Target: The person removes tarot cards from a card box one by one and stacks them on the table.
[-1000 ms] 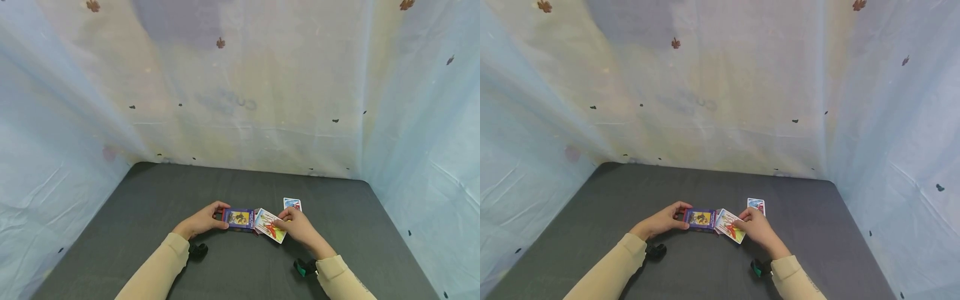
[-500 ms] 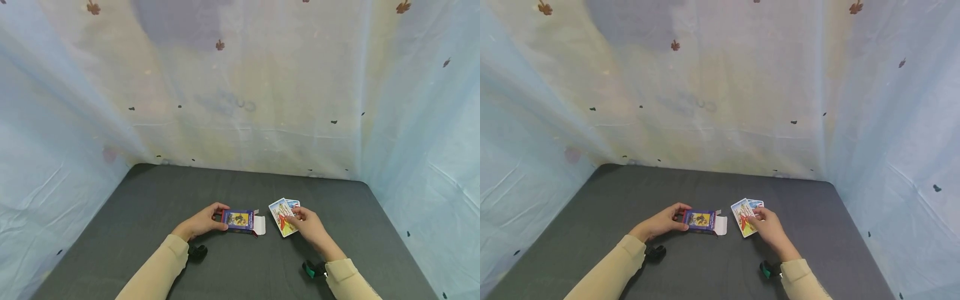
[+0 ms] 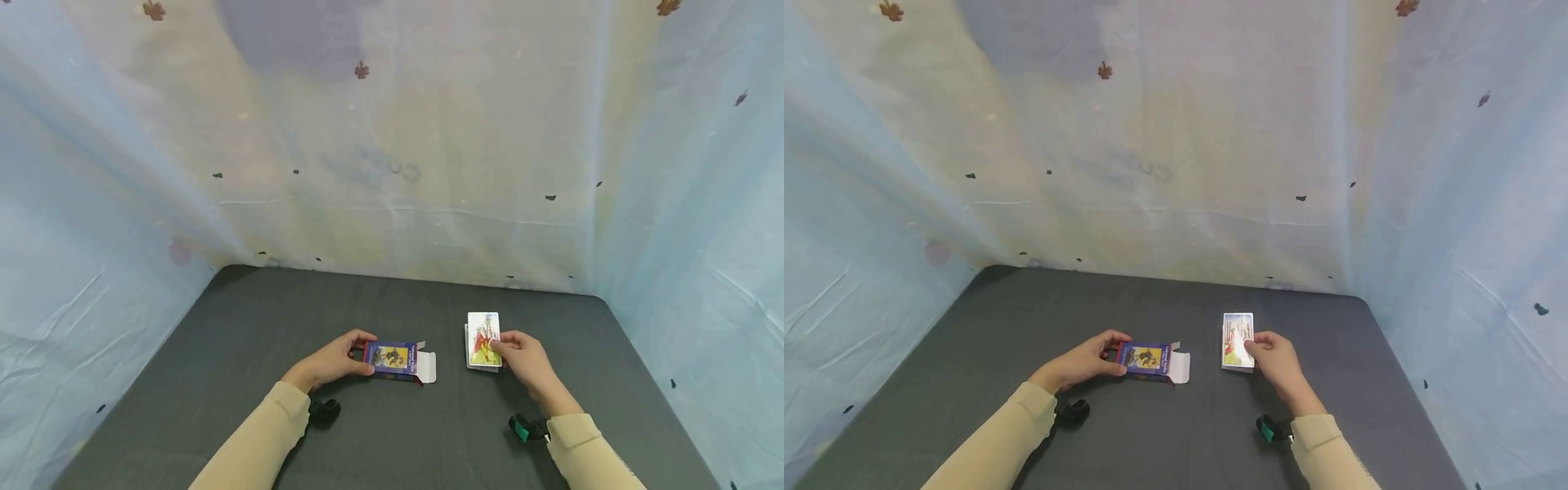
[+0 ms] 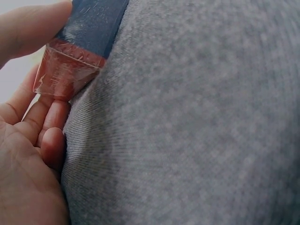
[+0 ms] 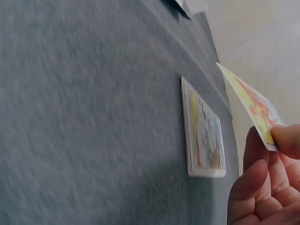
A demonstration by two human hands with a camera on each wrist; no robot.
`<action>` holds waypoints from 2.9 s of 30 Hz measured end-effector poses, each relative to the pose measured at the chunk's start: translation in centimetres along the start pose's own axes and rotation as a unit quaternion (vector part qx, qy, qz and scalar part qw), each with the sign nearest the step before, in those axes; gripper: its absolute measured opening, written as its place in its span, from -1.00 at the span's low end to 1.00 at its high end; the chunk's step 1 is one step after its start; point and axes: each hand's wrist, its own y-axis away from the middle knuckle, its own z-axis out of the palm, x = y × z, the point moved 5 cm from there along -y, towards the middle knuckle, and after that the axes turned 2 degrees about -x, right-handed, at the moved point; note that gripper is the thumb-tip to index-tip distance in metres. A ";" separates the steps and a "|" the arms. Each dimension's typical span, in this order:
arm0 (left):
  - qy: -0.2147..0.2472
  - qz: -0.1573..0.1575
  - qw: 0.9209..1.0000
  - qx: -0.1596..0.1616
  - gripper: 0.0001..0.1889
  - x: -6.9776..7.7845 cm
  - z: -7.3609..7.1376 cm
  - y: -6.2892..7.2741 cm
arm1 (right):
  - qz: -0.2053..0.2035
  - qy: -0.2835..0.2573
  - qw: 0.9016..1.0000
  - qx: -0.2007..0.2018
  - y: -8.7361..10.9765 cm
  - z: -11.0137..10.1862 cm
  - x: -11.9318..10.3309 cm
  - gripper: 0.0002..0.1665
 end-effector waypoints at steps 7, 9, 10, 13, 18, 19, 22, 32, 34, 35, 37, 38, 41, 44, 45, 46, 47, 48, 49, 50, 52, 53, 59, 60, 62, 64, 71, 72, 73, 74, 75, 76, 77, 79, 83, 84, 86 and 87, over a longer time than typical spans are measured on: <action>0.000 0.001 1.000 0.001 -0.31 0.0 0.1 0.0 | 0.010 0.009 1.000 -0.008 -1.0 -0.9 0.5 -0.62; 0.000 0.000 1.000 0.002 -0.32 0.1 0.1 0.0 | 0.014 0.014 1.000 -0.010 -1.2 -0.9 0.5 -0.62; 0.001 0.000 1.000 0.002 -0.32 0.1 0.1 0.0 | 0.015 0.017 1.000 -0.012 -1.2 -0.9 0.5 -0.62; -0.001 -0.003 1.000 0.004 -0.33 0.1 0.1 -0.1 | 0.024 0.024 0.999 -0.020 -1.3 -0.8 0.5 -0.59; -0.002 -0.006 1.000 0.003 -0.32 -0.1 0.0 -0.3 | 0.036 0.032 0.998 -0.031 -1.5 -0.3 0.6 -0.56; -0.001 -0.005 1.000 0.003 -0.31 -0.1 0.1 -0.3 | 0.038 0.036 0.998 -0.031 -1.6 -0.3 0.6 -0.56; 0.000 -0.008 1.000 0.004 -0.31 -0.2 0.1 -0.4 | 0.042 0.049 0.998 -0.028 -1.7 -0.1 0.7 -0.58; -0.002 -0.011 1.000 -0.002 -0.32 0.0 -0.1 -0.2 | 0.039 0.117 0.992 -0.004 -1.9 0.1 1.1 -0.66; -0.003 -0.011 1.000 -0.003 -0.33 -0.1 -0.1 -0.3 | 0.039 0.128 0.991 -0.002 -2.0 0.1 1.1 -0.66; -0.003 -0.012 1.000 -0.003 -0.33 -0.1 -0.1 -0.3 | 0.041 0.133 0.990 -0.001 -2.0 0.2 1.2 -0.66; -0.003 -0.013 1.000 -0.004 -0.33 -0.1 -0.1 -0.3 | 0.043 0.139 0.989 -0.001 -2.0 0.3 1.3 -0.65; -0.004 -0.013 1.000 -0.004 -0.33 -0.1 -0.2 -0.3 | 0.045 0.140 0.989 -0.001 -2.0 0.3 1.3 -0.64; -0.006 -0.013 1.000 -0.003 -0.33 -0.1 -0.1 -0.3 | 0.054 0.144 0.988 -0.001 -1.9 0.3 1.3 -0.63; -0.006 -0.012 1.000 -0.003 -0.33 0.1 -0.1 -0.3 | 0.060 0.151 0.987 -0.001 -1.9 0.3 1.4 -0.62; -0.006 -0.011 1.000 -0.003 -0.33 0.1 -0.1 -0.3 | 0.061 0.154 0.986 0.001 -1.9 0.3 1.3 -0.61; -0.007 -0.010 1.000 -0.003 -0.33 0.1 -0.1 -0.2 | 0.062 0.156 0.986 0.002 -1.9 0.3 1.3 -0.61; -0.006 -0.010 1.000 -0.002 -0.33 0.1 -0.1 -0.2 | 0.062 0.159 0.985 0.003 -1.9 0.3 1.3 -0.61; -0.006 -0.011 1.000 -0.002 -0.33 0.1 -0.1 -0.3 | 0.061 0.160 0.985 0.004 -1.9 0.3 1.3 -0.61; -0.007 -0.011 1.000 -0.001 -0.33 0.0 -0.1 -0.3 | 0.061 0.163 0.985 0.005 -1.9 0.3 1.3 -0.61; -0.008 -0.010 1.000 -0.001 -0.33 0.0 -0.1 -0.3 | 0.060 0.165 0.984 0.006 -1.8 0.3 1.2 -0.62; -0.009 -0.011 1.000 0.001 -0.33 0.0 -0.1 -0.3 | 0.060 0.170 0.984 0.009 -1.8 0.3 1.2 -0.63; -0.010 -0.011 1.000 0.002 -0.33 -0.1 -0.1 -0.3 | 0.061 0.172 0.983 0.010 -1.8 0.3 1.2 -0.64; -0.014 -0.011 1.000 0.003 -0.34 -0.2 -0.1 -0.4 | 0.063 0.175 0.982 0.011 -1.9 0.4 1.1 -0.66; -0.013 -0.010 1.000 0.003 -0.34 -0.2 -0.1 -0.4 | 0.061 0.175 0.983 0.010 -1.9 0.4 1.1 -0.66; -0.013 -0.009 1.000 0.002 -0.34 -0.2 -0.1 -0.4 | 0.060 0.176 0.983 0.008 -2.0 0.4 1.1 -0.66; -0.014 -0.008 1.000 0.001 -0.33 -0.2 -0.1 -0.4 | 0.057 0.176 0.983 0.005 -2.1 0.3 1.1 -0.67; -0.010 -0.006 1.000 0.002 -0.32 -0.1 -0.1 -0.3 | 0.055 0.180 0.982 -0.003 -2.0 0.3 1.1 -0.66; -0.009 -0.006 1.000 0.002 -0.32 -0.1 0.0 -0.3 | 0.056 0.181 0.982 -0.003 -1.9 0.3 1.1 -0.65; -0.008 -0.006 1.000 0.002 -0.32 -0.1 0.0 -0.3 | 0.056 0.183 0.982 -0.003 -1.9 0.3 1.1 -0.64; -0.008 -0.006 1.000 0.002 -0.32 -0.1 0.0 -0.3 | 0.056 0.184 0.981 -0.002 -1.9 0.3 1.1 -0.64; -0.007 -0.007 1.000 0.003 -0.32 -0.1 0.0 -0.3 | 0.055 0.187 0.981 0.000 -1.9 0.3 1.1 -0.64; -0.007 -0.008 1.000 0.003 -0.32 -0.1 0.0 -0.3 | 0.054 0.188 0.981 0.002 -1.9 0.3 1.0 -0.63; -0.006 -0.008 1.000 0.003 -0.32 -0.1 0.0 -0.3 | 0.054 0.189 0.980 0.002 -1.9 0.3 1.0 -0.63; -0.009 -0.009 1.000 0.004 -0.32 -0.1 -0.1 -0.2 | 0.053 0.192 0.980 0.004 -1.9 0.3 1.1 -0.63; -0.009 -0.008 1.000 0.002 -0.32 0.0 0.0 -0.2 | 0.053 0.193 0.980 0.003 -1.9 0.3 1.2 -0.63; -0.008 -0.008 1.000 0.001 -0.32 0.0 0.1 -0.2 | 0.053 0.192 0.980 0.004 -1.8 0.2 1.2 -0.63; -0.007 -0.006 1.000 0.000 -0.32 0.1 0.1 -0.2 | 0.054 0.181 0.982 0.006 -1.7 0.2 1.3 -0.62; -0.008 -0.004 1.000 0.000 -0.32 0.1 0.2 -0.2 | 0.055 0.173 0.983 0.007 -1.7 0.2 1.3 -0.62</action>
